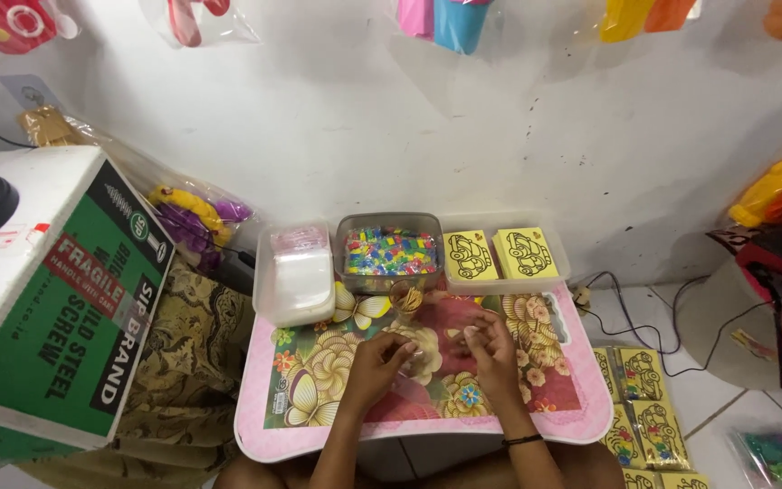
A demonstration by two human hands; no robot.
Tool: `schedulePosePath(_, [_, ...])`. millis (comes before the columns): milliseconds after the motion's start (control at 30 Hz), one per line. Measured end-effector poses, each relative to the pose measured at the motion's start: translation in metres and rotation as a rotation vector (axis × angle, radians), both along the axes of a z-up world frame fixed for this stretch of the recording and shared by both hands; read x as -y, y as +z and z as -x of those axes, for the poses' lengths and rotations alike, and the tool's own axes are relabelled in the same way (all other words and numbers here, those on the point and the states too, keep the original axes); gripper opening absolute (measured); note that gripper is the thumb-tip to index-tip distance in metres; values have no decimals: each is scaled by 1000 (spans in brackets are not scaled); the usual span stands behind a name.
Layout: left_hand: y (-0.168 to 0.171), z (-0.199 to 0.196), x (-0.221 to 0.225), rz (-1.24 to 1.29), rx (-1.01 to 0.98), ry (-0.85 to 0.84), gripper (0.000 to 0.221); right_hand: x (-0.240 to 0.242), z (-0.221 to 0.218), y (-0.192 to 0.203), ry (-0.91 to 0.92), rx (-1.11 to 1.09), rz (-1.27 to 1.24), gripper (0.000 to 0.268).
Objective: The person sits on the floor and packs small, colorful plastic toys into clear plastic bags. They place a yellow card with a vehicle illustration into each bag, seal it, and set the finished package aside on the floor.
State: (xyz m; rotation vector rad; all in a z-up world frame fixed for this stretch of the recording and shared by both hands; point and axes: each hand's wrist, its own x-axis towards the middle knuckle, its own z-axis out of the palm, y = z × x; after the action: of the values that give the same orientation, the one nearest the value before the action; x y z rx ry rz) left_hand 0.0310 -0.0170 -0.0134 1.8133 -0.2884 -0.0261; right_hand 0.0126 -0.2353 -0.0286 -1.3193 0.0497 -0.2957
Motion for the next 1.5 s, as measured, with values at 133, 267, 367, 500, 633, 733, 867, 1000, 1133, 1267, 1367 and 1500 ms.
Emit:
schedulePosePath(133, [4,1,-1,52,-101,-11,20,2,1,6,-100,0,27,30])
schedulePosePath(267, [-9,-1,-2,92,-71,-5,16,11,-4,4,-129,-45,6,14])
schedulePosePath(367, [-9,-1,-2,88,-110,2,14,23,-14,23,-167,-2,163,9])
schedulePosePath(500, [1,1,0,127,-176,4,13,59,-50,47,-317,87,637,9])
schedulePosePath(633, [-6,-1,-2,150,-146,-22,13,91,-90,78,-364,35,1068,8])
schedulePosePath(733, [-2,-1,-3,119,-173,-19,17,106,-107,83,-301,-113,1297,9])
schedulePosePath(867, [-2,0,-2,78,-149,-8,19,128,-133,57,-225,-265,1398,41])
schedulePosePath(1000, [-3,-1,-3,73,-148,-11,16,124,-139,62,-163,-431,1432,55])
schedulePosePath(1133, [4,1,-1,93,-203,-11,17,126,-135,61,-185,-410,1454,51])
schedulePosePath(1267, [2,2,-2,87,-208,2,16,124,-127,66,-183,-379,1395,50])
schedulePosePath(1367, [1,1,-2,84,-176,-2,18,121,-122,71,-181,-327,1432,38])
schedulePosePath(1500, [-3,1,-2,77,-127,-2,20,120,-111,75,-205,-217,1418,25])
